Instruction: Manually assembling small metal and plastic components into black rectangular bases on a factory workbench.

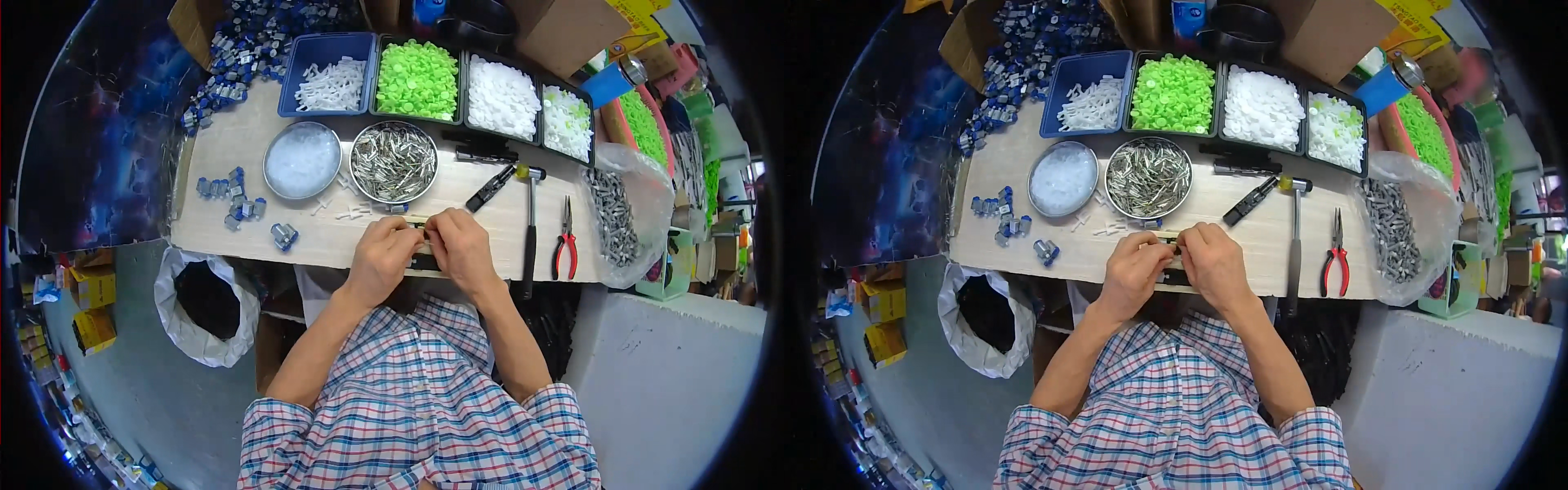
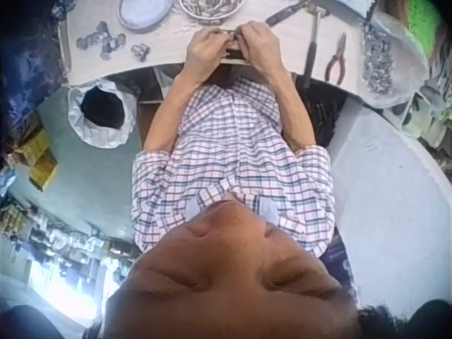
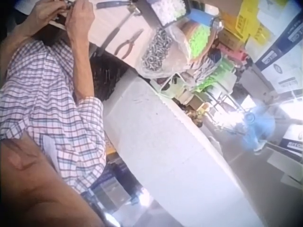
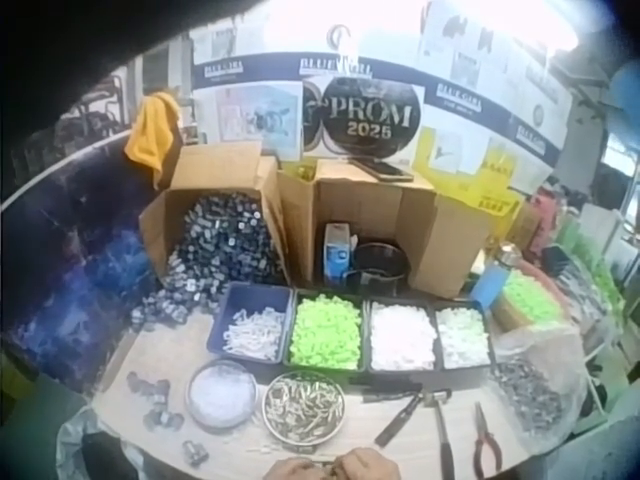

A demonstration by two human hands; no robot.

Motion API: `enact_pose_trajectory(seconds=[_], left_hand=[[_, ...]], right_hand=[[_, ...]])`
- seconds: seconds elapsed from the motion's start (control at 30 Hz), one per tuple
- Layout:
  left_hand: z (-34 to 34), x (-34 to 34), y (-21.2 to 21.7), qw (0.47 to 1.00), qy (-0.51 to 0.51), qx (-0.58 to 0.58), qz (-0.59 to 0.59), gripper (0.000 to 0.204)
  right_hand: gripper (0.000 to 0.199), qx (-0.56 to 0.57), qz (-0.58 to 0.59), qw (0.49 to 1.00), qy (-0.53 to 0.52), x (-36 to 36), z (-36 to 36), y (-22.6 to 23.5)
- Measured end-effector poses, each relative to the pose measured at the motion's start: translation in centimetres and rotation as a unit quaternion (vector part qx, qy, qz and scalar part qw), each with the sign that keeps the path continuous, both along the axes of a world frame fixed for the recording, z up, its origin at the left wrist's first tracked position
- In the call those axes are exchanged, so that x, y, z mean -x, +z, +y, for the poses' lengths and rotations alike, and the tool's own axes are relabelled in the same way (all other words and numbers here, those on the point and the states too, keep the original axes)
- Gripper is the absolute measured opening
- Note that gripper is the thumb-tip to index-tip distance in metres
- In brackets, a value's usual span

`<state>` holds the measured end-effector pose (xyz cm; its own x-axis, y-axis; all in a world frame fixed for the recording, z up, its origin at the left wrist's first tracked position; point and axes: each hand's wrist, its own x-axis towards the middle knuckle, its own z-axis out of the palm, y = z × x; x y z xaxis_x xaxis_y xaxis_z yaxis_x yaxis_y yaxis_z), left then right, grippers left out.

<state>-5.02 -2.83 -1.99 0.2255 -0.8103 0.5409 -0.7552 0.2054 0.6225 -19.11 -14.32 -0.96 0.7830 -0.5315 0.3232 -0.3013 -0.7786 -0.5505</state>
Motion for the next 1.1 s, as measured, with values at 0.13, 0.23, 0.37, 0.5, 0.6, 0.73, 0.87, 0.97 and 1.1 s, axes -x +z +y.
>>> enact_pose_trajectory(seconds=[0.13, 0.23, 0.37, 0.5, 0.6, 0.73, 0.87, 0.97, 1.1], left_hand=[[-0.1, -0.9, 0.7, 0.993, -0.060, -0.067, -0.073, 0.018], [0.0, -0.7, 1.3, 0.988, -0.072, -0.032, -0.132, 0.019], [0.0, -0.6, 1.4, 0.984, -0.070, -0.016, -0.164, 0.015], [0.3, -0.4, 1.6, 0.984, -0.065, -0.066, -0.153, 0.019], [0.2, -0.2, 1.5, 0.987, -0.054, -0.062, -0.139, 0.017], [0.3, 0.2, 1.5, 0.991, -0.030, -0.060, -0.112, 0.015], [0.4, 0.6, 1.6, 0.994, -0.014, -0.065, -0.092, 0.014], [0.4, 0.8, 1.7, 0.993, -0.012, -0.073, -0.093, 0.012], [0.9, 1.2, 1.4, 1.000, 0.018, 0.005, -0.003, 0.008]], right_hand=[[0.010, -0.031, 0.000, 1.000, -0.003, 0.2, -0.5, 0.0], [0.008, -0.081, 0.021, 0.997, 0.001, 0.0, -1.1, 0.3], [0.008, -0.183, 0.092, 0.978, 0.028, -1.3, -3.7, 1.7], [0.010, -0.128, -0.092, 0.986, -0.057, -6.0, -8.0, 2.9], [0.012, 0.001, -0.101, 0.992, -0.076, -9.4, -10.8, 2.1], [0.010, 0.087, -0.079, 0.982, -0.148, -12.4, -11.7, 1.9], [0.011, 0.143, -0.043, 0.977, -0.155, -13.2, -12.5, 1.1], [0.011, 0.174, -0.062, 0.972, -0.145, -12.6, -12.3, 1.3], [0.006, 0.057, -0.195, 0.973, -0.114, -9.2, -8.1, 2.0]])
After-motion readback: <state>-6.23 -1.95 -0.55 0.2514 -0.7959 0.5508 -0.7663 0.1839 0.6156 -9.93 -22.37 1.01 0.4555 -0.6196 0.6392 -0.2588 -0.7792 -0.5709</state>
